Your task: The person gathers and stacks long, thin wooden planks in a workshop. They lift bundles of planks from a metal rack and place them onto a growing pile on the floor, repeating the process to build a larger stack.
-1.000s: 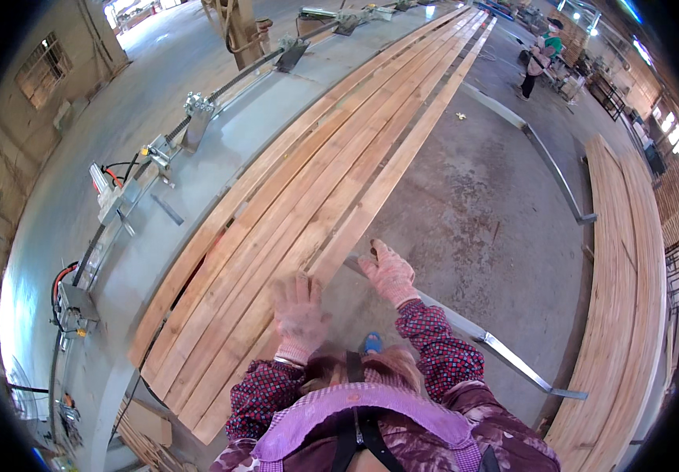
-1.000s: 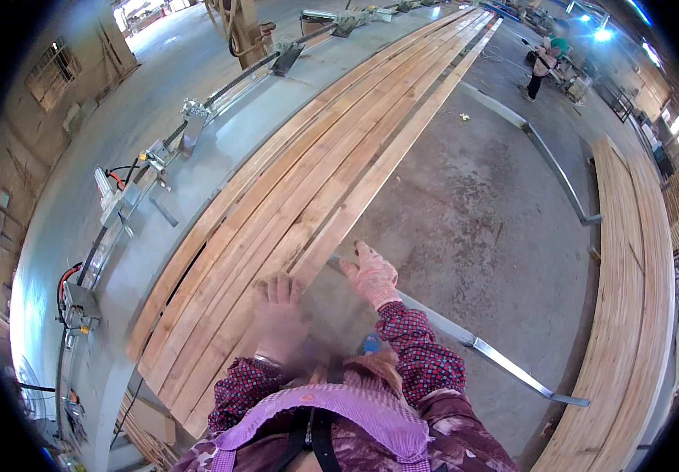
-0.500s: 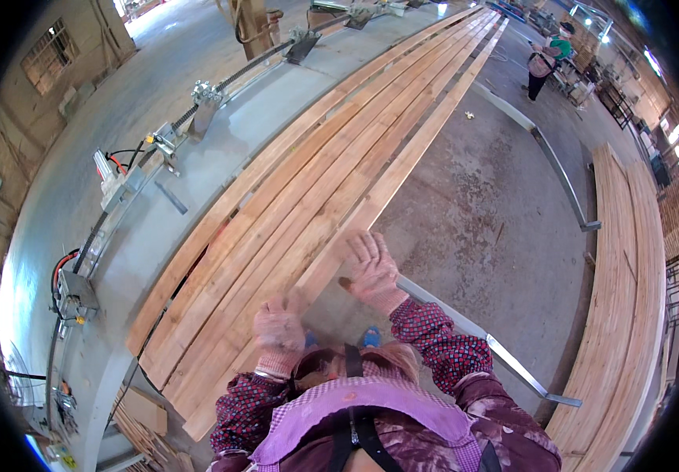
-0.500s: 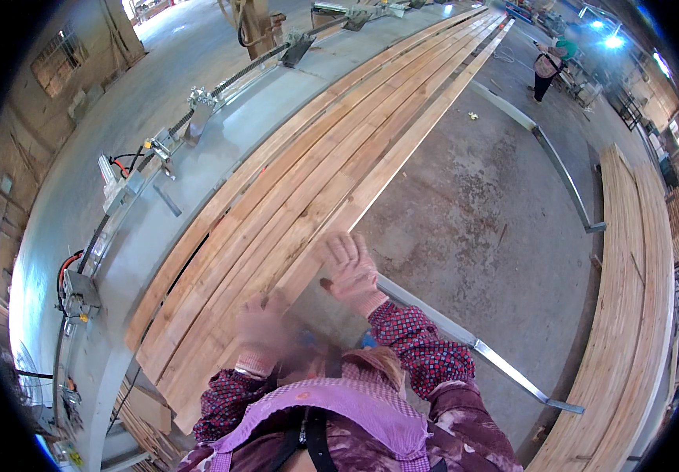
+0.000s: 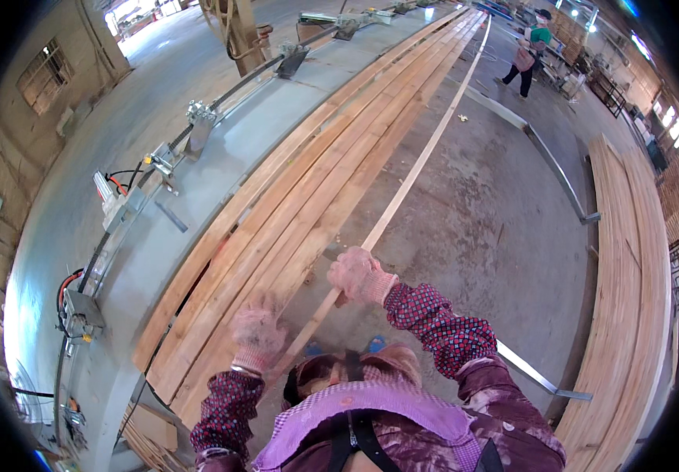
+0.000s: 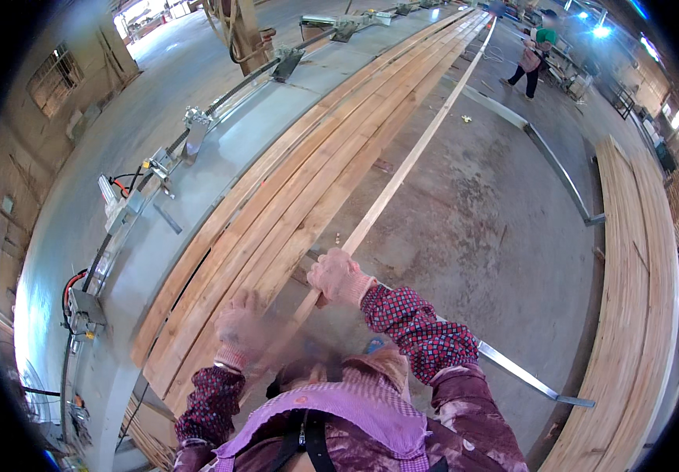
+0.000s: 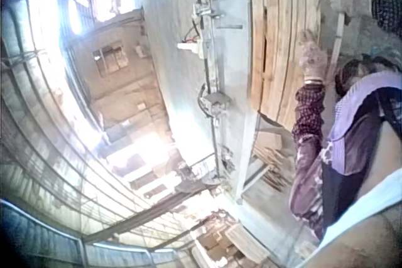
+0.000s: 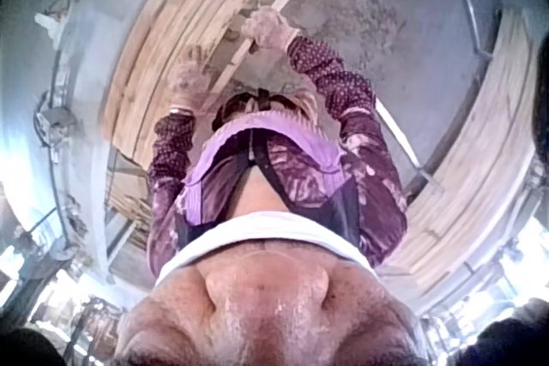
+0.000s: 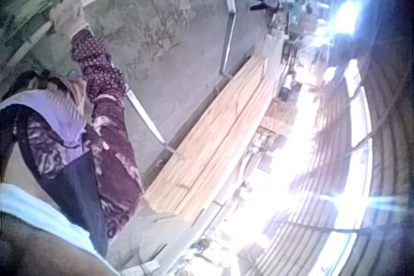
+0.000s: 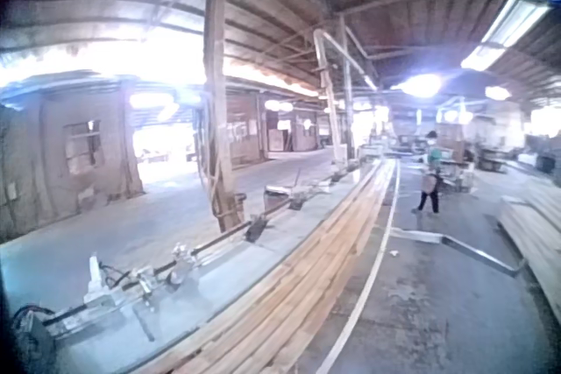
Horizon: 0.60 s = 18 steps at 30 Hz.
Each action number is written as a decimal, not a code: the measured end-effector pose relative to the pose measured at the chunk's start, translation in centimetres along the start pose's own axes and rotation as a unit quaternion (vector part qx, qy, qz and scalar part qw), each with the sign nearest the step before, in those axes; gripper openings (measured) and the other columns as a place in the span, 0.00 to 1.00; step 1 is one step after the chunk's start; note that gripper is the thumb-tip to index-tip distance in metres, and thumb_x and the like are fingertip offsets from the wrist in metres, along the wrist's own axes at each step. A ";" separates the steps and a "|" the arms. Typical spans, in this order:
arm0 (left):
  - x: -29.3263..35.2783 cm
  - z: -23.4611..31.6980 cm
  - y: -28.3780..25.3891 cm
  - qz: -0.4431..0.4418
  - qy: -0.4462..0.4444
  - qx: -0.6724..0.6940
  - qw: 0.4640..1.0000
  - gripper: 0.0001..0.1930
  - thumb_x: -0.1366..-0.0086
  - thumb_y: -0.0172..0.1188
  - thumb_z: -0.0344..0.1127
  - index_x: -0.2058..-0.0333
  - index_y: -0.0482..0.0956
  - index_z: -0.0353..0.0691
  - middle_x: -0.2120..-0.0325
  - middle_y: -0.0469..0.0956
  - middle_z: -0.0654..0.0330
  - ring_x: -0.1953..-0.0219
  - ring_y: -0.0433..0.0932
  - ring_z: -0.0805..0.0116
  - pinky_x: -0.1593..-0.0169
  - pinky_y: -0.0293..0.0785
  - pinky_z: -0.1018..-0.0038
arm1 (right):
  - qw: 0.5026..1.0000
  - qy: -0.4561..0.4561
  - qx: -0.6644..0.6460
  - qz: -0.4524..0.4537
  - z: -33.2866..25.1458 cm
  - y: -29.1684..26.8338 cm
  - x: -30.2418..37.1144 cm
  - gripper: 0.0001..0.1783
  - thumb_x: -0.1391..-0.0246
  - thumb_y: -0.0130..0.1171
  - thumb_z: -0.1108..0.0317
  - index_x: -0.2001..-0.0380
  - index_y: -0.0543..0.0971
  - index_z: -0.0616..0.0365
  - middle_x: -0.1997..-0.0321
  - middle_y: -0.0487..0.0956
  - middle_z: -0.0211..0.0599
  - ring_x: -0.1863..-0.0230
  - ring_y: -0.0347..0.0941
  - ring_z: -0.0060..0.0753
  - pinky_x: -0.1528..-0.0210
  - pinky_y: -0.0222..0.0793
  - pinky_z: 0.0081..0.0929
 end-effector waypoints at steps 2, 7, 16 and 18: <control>0.3 -2.4 4.6 -0.021 -0.004 -0.073 0.997 0.27 0.45 0.64 0.44 0.47 0.74 0.40 0.50 0.76 0.51 0.51 0.78 0.50 0.54 0.77 0.59 | 1.000 0.001 0.009 0.024 -0.2 -0.8 -0.7 0.44 0.68 0.70 0.33 0.50 0.79 0.51 0.62 0.79 0.30 0.55 0.76 0.35 0.58 0.73 0.33; -1.3 -2.6 4.2 -0.101 0.027 0.017 0.994 0.24 0.43 0.62 0.39 0.48 0.75 0.39 0.56 0.79 0.53 0.52 0.79 0.51 0.55 0.78 0.58 | 0.949 0.001 0.002 0.315 0.0 -2.9 3.1 0.67 0.70 0.67 0.34 0.30 0.59 0.67 0.39 0.71 0.52 0.41 0.69 0.46 0.44 0.68 0.42; -0.1 -1.4 1.0 -0.205 0.070 0.321 0.922 0.23 0.36 0.60 0.46 0.47 0.77 0.39 0.60 0.83 0.49 0.53 0.81 0.50 0.47 0.75 0.63 | 0.993 -0.002 0.052 0.104 0.0 -1.5 -0.3 0.16 0.61 0.66 0.45 0.72 0.77 0.38 0.73 0.74 0.18 0.62 0.75 0.25 0.53 0.63 0.33; -1.4 -1.9 -0.2 -0.133 -0.011 0.143 0.981 0.28 0.39 0.63 0.47 0.42 0.74 0.41 0.57 0.82 0.50 0.52 0.81 0.52 0.46 0.75 0.62 | 0.996 -0.007 0.037 0.075 0.2 -1.9 -0.4 0.17 0.62 0.68 0.42 0.74 0.78 0.38 0.71 0.76 0.19 0.62 0.75 0.24 0.56 0.64 0.30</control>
Point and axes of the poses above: each hand's wrist, its own x-axis away from the middle knuckle, its own y-axis out of the palm, z = x × y, the point moved 7 cm from there along -x, towards the middle knuckle
